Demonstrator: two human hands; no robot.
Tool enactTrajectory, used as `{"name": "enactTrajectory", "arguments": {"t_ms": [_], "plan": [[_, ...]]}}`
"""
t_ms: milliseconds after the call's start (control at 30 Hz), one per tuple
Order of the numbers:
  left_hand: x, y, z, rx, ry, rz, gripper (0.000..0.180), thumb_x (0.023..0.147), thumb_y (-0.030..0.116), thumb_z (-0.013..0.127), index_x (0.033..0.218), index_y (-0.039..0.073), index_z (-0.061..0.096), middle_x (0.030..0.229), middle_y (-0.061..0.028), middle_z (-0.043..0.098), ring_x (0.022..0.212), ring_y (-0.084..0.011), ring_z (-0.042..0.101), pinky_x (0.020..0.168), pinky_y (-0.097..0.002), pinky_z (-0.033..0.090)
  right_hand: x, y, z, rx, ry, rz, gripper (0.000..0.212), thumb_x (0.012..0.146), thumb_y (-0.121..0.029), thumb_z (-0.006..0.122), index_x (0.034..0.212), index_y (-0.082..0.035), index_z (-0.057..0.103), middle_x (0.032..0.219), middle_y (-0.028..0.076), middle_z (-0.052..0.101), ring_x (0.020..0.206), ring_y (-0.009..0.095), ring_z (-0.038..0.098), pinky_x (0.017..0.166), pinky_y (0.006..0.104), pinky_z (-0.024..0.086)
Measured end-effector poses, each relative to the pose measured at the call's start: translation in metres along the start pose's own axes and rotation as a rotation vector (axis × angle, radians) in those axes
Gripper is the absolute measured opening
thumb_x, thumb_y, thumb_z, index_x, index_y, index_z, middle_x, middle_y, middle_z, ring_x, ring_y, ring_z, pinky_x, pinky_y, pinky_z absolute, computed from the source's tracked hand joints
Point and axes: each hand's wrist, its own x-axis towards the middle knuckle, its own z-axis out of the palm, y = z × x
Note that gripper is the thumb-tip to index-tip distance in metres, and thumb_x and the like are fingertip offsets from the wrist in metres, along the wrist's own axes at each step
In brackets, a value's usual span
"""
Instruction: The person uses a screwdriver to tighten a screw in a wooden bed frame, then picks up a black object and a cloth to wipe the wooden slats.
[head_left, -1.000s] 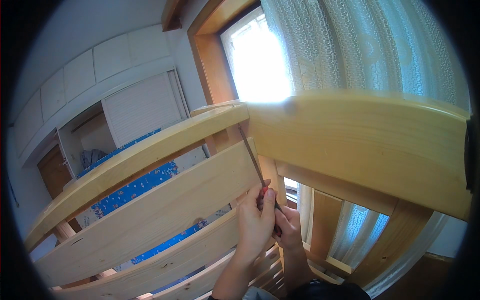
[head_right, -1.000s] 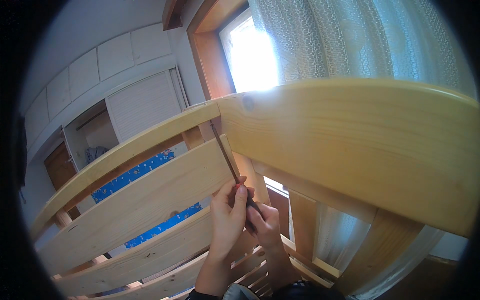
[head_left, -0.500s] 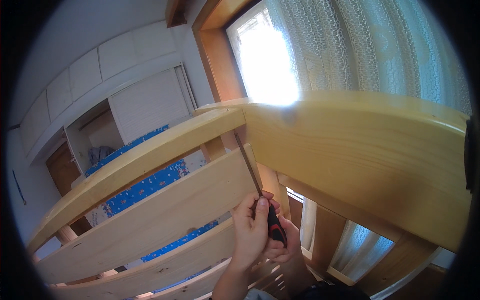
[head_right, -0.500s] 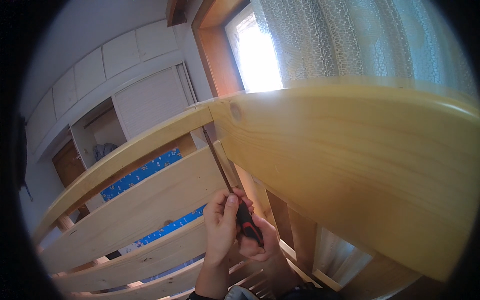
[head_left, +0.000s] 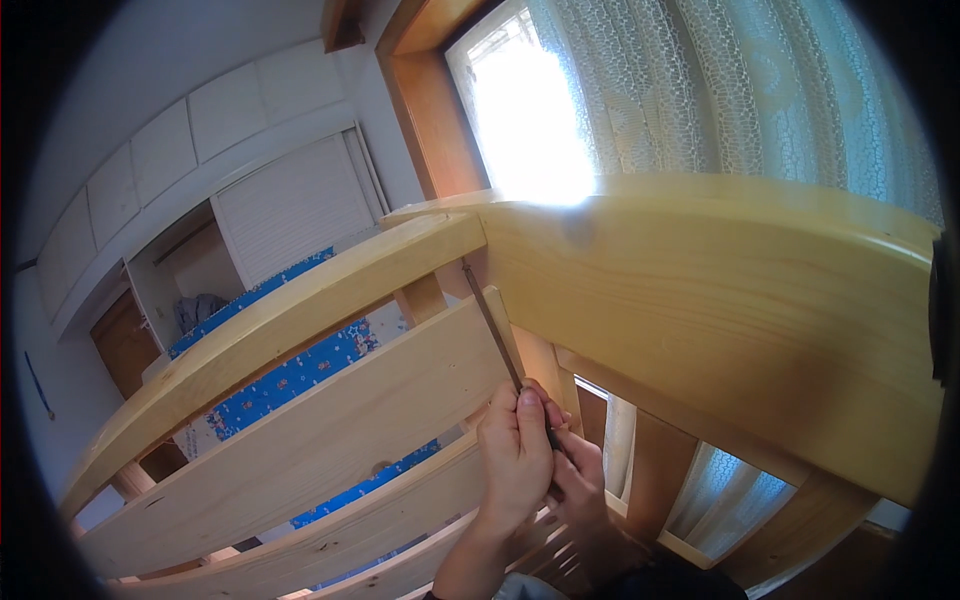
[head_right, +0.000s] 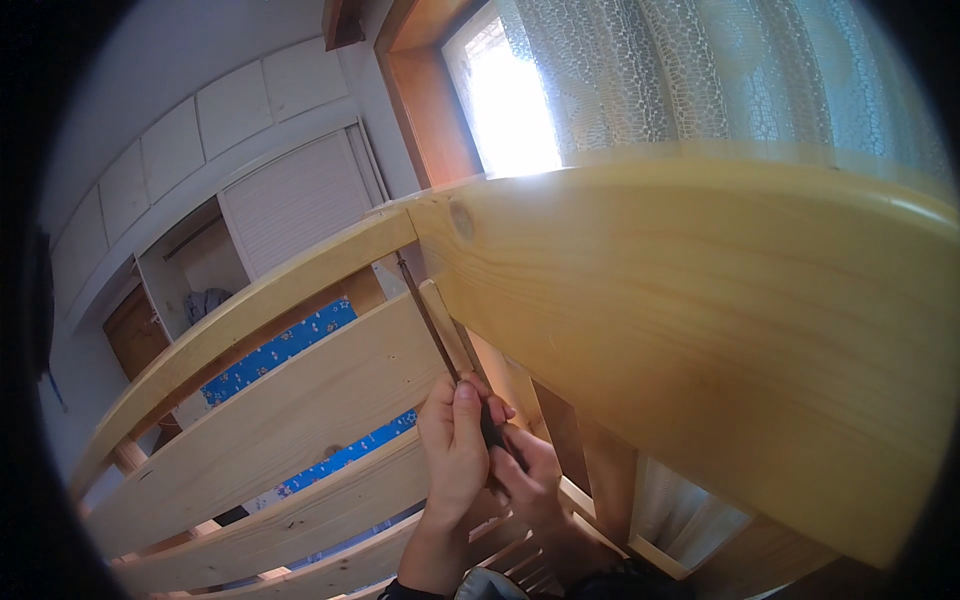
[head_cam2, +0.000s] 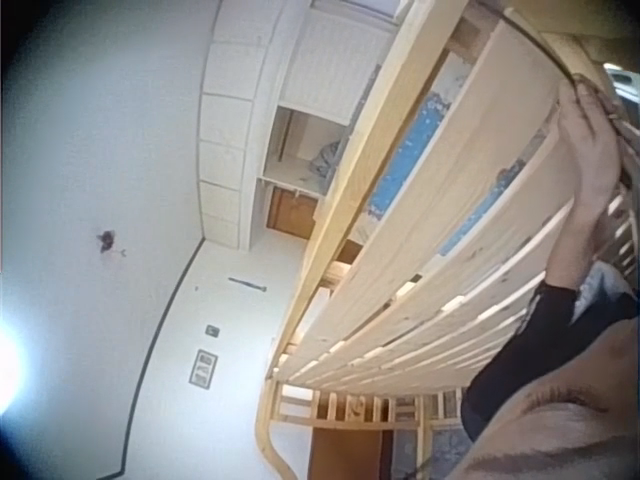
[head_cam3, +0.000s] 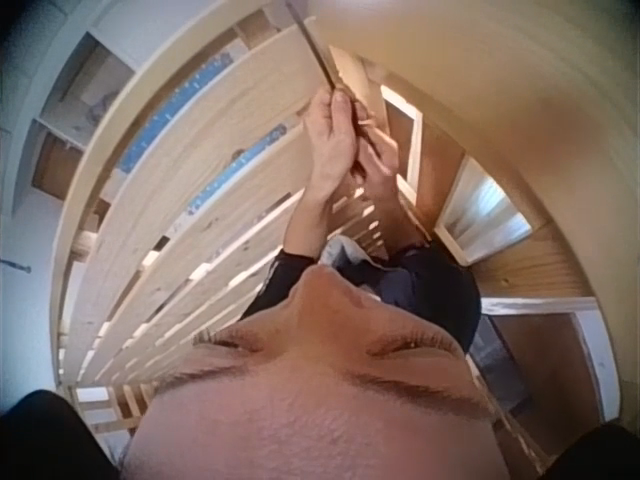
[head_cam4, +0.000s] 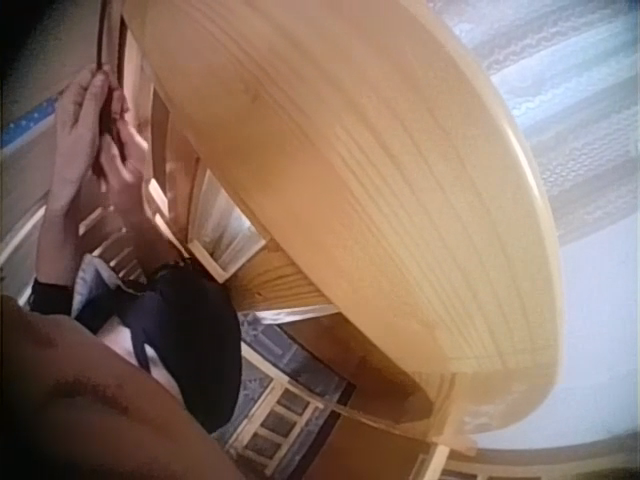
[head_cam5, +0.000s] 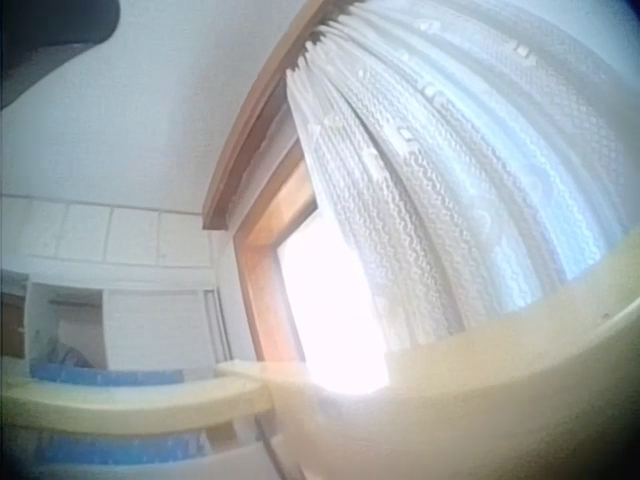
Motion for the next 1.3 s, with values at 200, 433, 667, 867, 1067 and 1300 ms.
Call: {"name": "enactTrajectory", "arguments": {"t_ms": [200,433,667,867,1067,1300], "plan": [[0.003,-0.004,-0.001,0.003,-0.045,0.045,0.023,0.096,0.018,0.036,0.087,0.001,0.048,0.067,-0.0056,0.054,0.065,-0.0113,0.054,0.060,-0.0227,0.044,0.009,0.019,-0.022,1.288,-0.614,0.647,0.048,0.093,-0.047,0.033,0.098,-0.003,0.050,0.057,0.008,0.046,0.035,0.009,0.032,0.036,0.0198,0.025],[-0.005,-0.005,-0.004,0.035,-0.082,-0.048,0.029,0.098,0.022,0.032,0.090,-0.001,0.049,0.072,-0.0080,0.056,0.069,-0.0135,0.055,0.064,-0.0251,0.046,0.004,-0.004,0.004,-0.104,-0.007,-0.242,0.021,0.086,-0.014,0.048,0.087,0.004,0.058,0.057,0.003,0.049,0.047,0.007,0.044,0.043,0.0192,0.035],[0.002,-0.009,-0.003,-0.071,-0.084,0.027,0.029,0.098,0.024,0.031,0.080,0.003,0.040,0.065,-0.0067,0.048,0.065,-0.0153,0.053,0.062,-0.0274,0.047,-0.003,-0.004,-0.003,0.247,-0.145,0.112,0.030,0.091,-0.022,0.045,0.109,0.001,0.051,0.056,0.000,0.043,0.042,0.004,0.037,0.039,0.0182,0.030],[0.004,-0.003,-0.009,0.106,-0.150,-0.011,0.030,0.098,0.025,0.032,0.083,0.002,0.043,0.067,-0.0063,0.050,0.068,-0.0143,0.054,0.064,-0.0254,0.046,0.008,0.020,-0.022,1.256,-0.696,0.635,0.053,0.091,-0.050,0.035,0.107,-0.002,0.051,0.054,0.003,0.044,0.039,0.008,0.039,0.038,0.0194,0.032],[0.002,-0.002,-0.007,0.066,-0.121,-0.037,0.032,0.098,0.028,0.033,0.082,0.003,0.044,0.068,-0.0065,0.050,0.069,-0.0139,0.054,0.065,-0.0255,0.047,0.001,0.003,0.001,0.094,-0.055,-0.059,0.021,0.087,-0.011,0.046,0.097,0.006,0.052,0.060,0.000,0.049,0.048,0.005,0.043,0.043,0.0194,0.034],[0.004,-0.005,-0.009,0.008,-0.073,0.059,0.029,0.098,0.019,0.032,0.078,0.001,0.043,0.063,-0.0061,0.049,0.059,-0.0133,0.052,0.057,-0.0269,0.045,-0.003,0.009,-0.012,0.805,-0.474,0.362,0.035,0.092,-0.028,0.040,0.111,-0.001,0.050,0.057,0.001,0.043,0.041,0.006,0.036,0.040,0.0196,0.032]]}}
